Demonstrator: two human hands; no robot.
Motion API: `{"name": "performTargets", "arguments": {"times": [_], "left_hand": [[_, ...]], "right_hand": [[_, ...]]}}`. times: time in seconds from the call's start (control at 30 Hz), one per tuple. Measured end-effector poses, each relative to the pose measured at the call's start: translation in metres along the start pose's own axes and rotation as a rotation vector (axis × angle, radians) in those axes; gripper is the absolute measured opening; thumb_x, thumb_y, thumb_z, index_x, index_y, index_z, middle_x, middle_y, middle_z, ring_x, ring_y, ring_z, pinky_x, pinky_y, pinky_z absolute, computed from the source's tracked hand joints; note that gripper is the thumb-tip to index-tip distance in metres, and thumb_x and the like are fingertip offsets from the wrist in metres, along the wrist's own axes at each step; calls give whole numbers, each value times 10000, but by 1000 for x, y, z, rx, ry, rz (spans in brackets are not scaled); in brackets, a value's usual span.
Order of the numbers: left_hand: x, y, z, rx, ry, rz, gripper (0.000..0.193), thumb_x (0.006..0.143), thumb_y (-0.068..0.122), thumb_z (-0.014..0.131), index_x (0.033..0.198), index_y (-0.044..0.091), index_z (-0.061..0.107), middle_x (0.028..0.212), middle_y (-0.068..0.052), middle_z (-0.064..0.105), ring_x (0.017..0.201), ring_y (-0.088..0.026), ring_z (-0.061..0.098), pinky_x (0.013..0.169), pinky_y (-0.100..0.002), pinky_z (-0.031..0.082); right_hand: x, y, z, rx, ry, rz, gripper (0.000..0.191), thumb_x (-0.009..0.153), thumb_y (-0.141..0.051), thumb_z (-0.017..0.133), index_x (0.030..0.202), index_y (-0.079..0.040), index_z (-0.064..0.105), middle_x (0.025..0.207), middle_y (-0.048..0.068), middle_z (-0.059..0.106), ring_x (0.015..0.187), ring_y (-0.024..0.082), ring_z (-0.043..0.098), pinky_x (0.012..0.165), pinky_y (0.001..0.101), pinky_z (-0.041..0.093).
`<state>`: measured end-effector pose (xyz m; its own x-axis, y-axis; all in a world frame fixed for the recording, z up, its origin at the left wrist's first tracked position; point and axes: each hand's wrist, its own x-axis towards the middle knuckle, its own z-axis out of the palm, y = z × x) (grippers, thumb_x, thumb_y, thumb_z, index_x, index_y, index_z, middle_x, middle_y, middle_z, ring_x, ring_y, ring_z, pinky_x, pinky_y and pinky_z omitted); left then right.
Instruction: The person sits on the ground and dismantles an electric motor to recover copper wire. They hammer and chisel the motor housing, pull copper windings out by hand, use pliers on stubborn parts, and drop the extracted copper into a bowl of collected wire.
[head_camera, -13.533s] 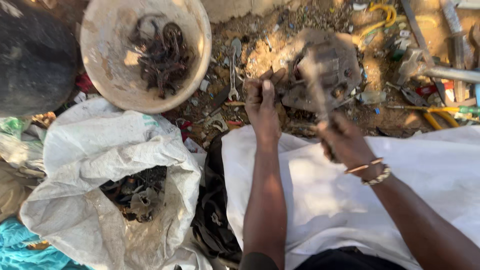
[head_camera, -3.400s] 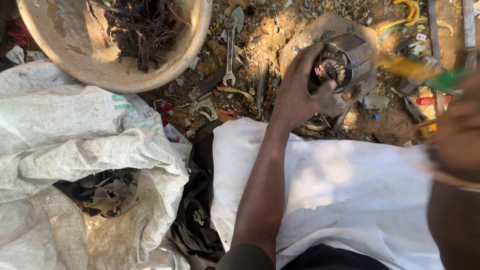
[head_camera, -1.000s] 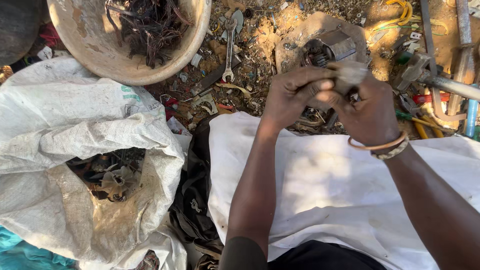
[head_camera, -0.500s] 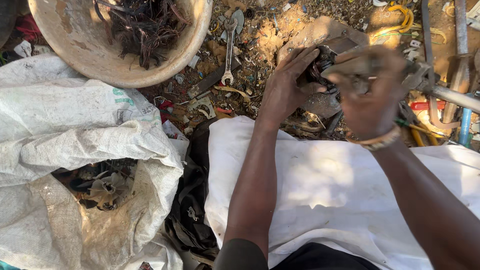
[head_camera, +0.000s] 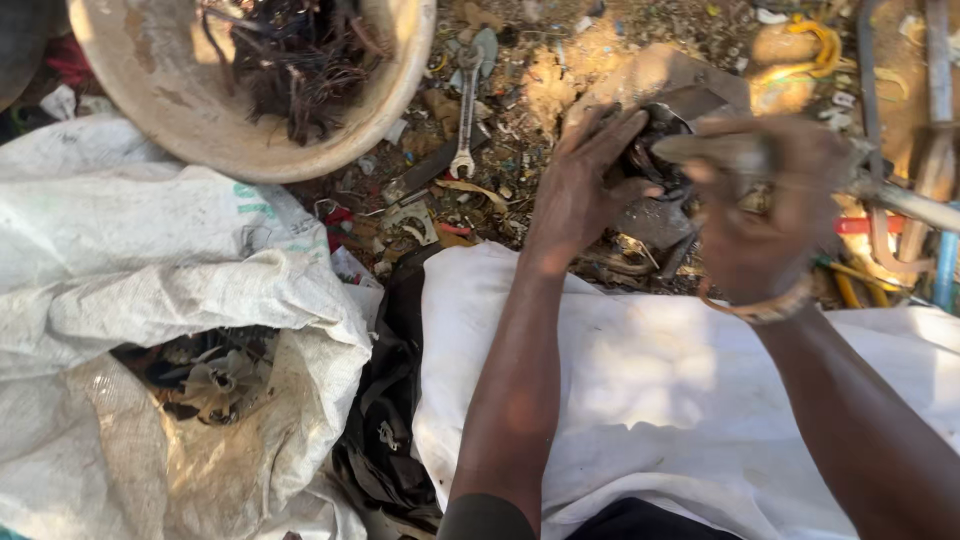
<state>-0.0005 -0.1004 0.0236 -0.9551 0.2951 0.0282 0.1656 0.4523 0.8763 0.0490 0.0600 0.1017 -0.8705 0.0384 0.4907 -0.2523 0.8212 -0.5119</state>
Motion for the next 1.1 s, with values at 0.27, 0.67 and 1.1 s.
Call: {"name": "performTargets", "arguments": {"times": [0.27, 0.67, 1.1], "left_hand": [[2, -3, 4, -29, 25, 17, 826, 675, 233, 919, 1433, 203, 593, 1484, -20, 607, 1512, -279, 433, 1242, -436, 401], [-3, -3, 2, -109, 28, -3, 801, 701, 226, 905, 1439, 175, 595, 1537, -134, 547, 1463, -308, 501, 1218, -418, 448], [-1, -4, 0, -38, 26, -4, 859, 662, 327, 919, 1447, 226, 583, 1532, -97, 560, 1513, -337, 429, 1237, -468, 397]], "right_hand": [[14, -9, 0, -90, 70, -150, 508, 1049, -118, 762, 1438, 62, 489, 1277, 225, 676, 1156, 345, 698, 1035, 453, 560], [5, 2, 1, -144, 101, -94, 280, 1017, -123, 744, 1221, 58, 682, 1144, 158, 733, 1082, 358, 584, 988, 467, 440], [4, 5, 5, 66, 227, -109, 402, 1066, -214, 766, 1362, -3, 596, 1142, 140, 635, 1030, 307, 622, 869, 477, 543]]}}
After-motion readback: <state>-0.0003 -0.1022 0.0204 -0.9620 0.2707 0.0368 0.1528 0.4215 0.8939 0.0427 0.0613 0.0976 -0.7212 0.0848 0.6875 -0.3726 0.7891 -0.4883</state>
